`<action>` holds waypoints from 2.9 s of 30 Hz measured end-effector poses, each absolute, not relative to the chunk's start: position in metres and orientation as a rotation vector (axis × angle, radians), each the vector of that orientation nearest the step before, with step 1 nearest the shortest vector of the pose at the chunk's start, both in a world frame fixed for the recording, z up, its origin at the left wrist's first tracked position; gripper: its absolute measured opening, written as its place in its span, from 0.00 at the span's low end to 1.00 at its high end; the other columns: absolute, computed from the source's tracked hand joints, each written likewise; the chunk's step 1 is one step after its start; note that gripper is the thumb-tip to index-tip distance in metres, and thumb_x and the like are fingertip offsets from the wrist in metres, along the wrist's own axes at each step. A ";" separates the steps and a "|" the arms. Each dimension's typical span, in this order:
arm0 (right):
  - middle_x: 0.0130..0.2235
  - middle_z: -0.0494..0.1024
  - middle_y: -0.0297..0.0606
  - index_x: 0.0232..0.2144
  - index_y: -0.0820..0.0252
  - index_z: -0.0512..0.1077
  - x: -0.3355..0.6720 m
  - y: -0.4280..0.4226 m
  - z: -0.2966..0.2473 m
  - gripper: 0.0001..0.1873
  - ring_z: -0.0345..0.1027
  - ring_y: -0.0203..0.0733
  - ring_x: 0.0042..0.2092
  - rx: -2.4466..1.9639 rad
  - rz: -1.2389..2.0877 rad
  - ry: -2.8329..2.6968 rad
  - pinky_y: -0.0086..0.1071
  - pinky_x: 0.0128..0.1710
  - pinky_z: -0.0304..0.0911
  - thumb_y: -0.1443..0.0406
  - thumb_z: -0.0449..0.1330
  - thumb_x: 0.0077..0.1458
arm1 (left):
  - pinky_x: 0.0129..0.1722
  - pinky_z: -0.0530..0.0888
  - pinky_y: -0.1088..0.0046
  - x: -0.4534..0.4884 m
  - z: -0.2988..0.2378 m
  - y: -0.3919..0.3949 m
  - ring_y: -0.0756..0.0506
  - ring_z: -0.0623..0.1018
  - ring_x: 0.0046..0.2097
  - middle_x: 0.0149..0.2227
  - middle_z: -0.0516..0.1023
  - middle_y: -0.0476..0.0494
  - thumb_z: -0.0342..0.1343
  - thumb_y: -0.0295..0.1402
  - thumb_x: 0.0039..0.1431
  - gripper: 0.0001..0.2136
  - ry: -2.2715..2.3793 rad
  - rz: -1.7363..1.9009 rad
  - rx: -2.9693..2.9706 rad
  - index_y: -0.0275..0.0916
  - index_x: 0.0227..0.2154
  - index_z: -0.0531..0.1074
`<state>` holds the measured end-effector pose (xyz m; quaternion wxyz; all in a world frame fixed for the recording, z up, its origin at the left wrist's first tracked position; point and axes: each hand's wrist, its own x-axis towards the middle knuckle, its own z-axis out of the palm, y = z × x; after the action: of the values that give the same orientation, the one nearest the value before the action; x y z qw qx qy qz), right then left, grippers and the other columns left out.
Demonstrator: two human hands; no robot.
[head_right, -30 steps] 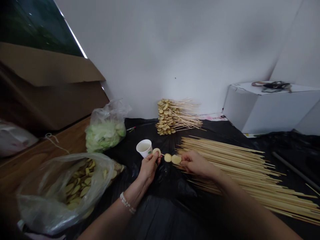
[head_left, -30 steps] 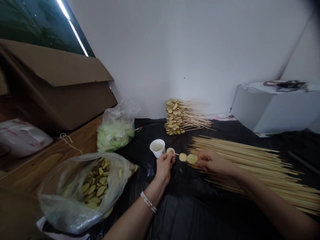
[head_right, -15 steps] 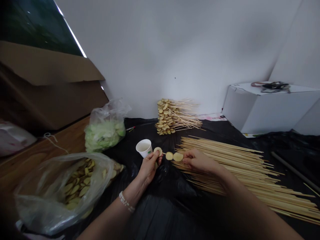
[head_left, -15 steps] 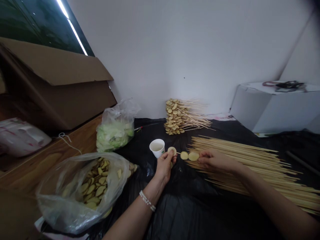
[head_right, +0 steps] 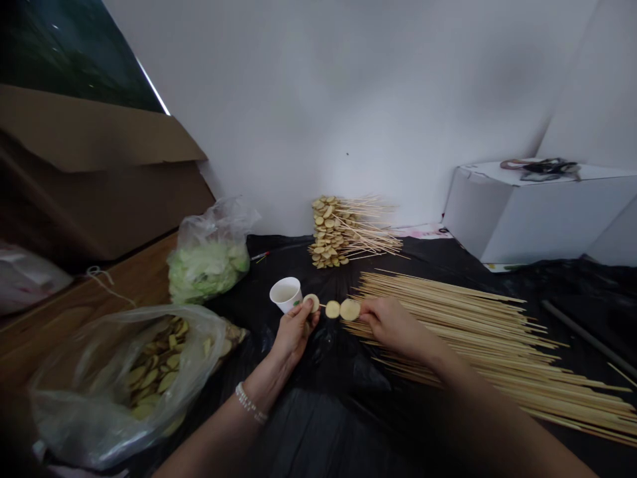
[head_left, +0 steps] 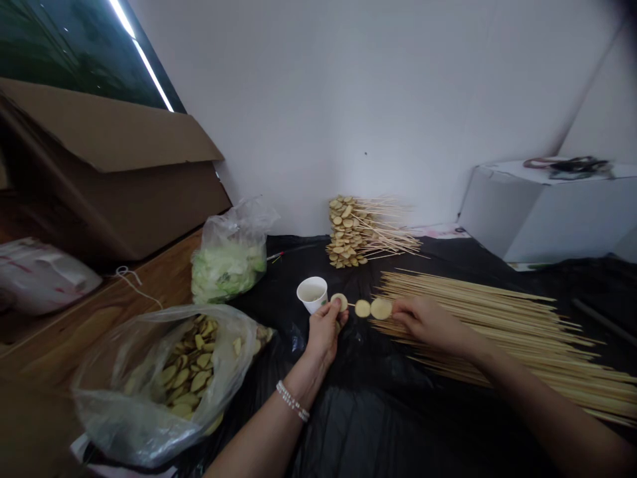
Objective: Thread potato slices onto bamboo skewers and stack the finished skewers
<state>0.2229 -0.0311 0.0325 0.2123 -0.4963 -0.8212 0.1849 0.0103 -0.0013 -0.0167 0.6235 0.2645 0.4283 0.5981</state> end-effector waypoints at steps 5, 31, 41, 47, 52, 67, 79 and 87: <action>0.25 0.71 0.35 0.22 0.60 0.66 0.220 -0.033 0.031 0.13 0.61 0.36 0.28 -1.393 0.528 -2.296 0.29 0.29 0.49 0.66 0.48 0.56 | 0.26 0.71 0.81 0.010 -0.017 0.000 0.55 0.72 0.25 0.25 0.75 0.45 0.70 0.34 0.38 0.13 0.980 1.383 0.608 0.31 0.25 0.77; 0.23 0.71 0.34 0.20 0.59 0.64 0.210 -0.029 0.011 0.12 0.61 0.36 0.26 -1.431 0.583 -2.196 0.28 0.27 0.50 0.67 0.51 0.55 | 0.27 0.70 0.81 0.009 -0.019 -0.001 0.55 0.72 0.25 0.24 0.77 0.44 0.70 0.40 0.33 0.17 1.048 1.383 0.676 0.30 0.24 0.77; 0.27 0.72 0.37 0.26 0.59 0.66 0.210 -0.028 0.002 0.13 0.63 0.38 0.30 -1.272 0.356 -2.212 0.30 0.31 0.53 0.66 0.46 0.60 | 0.25 0.69 0.82 0.008 -0.017 0.000 0.55 0.72 0.24 0.23 0.76 0.43 0.70 0.37 0.35 0.16 1.017 1.364 0.637 0.29 0.25 0.77; 0.29 0.73 0.37 0.27 0.58 0.66 0.210 -0.027 0.002 0.13 0.64 0.39 0.32 -1.285 0.321 -2.203 0.31 0.32 0.54 0.66 0.46 0.60 | 0.26 0.69 0.81 0.008 -0.017 0.000 0.55 0.72 0.25 0.24 0.76 0.43 0.70 0.38 0.34 0.17 1.014 1.350 0.643 0.29 0.25 0.77; 0.25 0.71 0.36 0.23 0.58 0.64 0.206 -0.029 0.002 0.13 0.62 0.37 0.28 -1.304 0.381 -2.199 0.30 0.30 0.53 0.66 0.47 0.59 | 0.25 0.68 0.82 0.009 -0.020 0.000 0.55 0.71 0.24 0.22 0.75 0.45 0.70 0.40 0.34 0.17 1.020 1.345 0.688 0.30 0.24 0.76; 0.26 0.71 0.35 0.24 0.58 0.63 0.208 -0.026 0.001 0.12 0.63 0.37 0.29 -1.311 0.400 -2.187 0.30 0.30 0.52 0.66 0.48 0.60 | 0.23 0.67 0.83 0.017 -0.016 -0.006 0.56 0.70 0.23 0.23 0.74 0.47 0.69 0.41 0.37 0.17 0.958 1.281 0.736 0.31 0.24 0.77; 0.28 0.73 0.36 0.28 0.58 0.67 0.229 -0.014 0.002 0.10 0.64 0.40 0.31 -1.362 0.350 -2.082 0.31 0.32 0.55 0.64 0.48 0.58 | 0.25 0.71 0.83 0.013 -0.009 -0.002 0.56 0.72 0.25 0.25 0.75 0.45 0.66 0.36 0.45 0.12 0.952 1.246 0.563 0.31 0.25 0.76; 0.30 0.77 0.37 0.28 0.59 0.72 0.247 0.009 0.007 0.10 0.68 0.41 0.33 -1.476 0.305 -1.805 0.32 0.33 0.59 0.62 0.52 0.53 | 0.25 0.71 0.84 0.011 -0.008 -0.002 0.56 0.73 0.25 0.25 0.75 0.44 0.62 0.32 0.51 0.08 0.958 1.225 0.557 0.30 0.28 0.77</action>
<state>0.2473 0.0089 0.0066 0.3850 -0.5793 -0.7084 0.1198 0.0110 -0.0021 -0.0078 0.6780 0.2479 0.4263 0.5450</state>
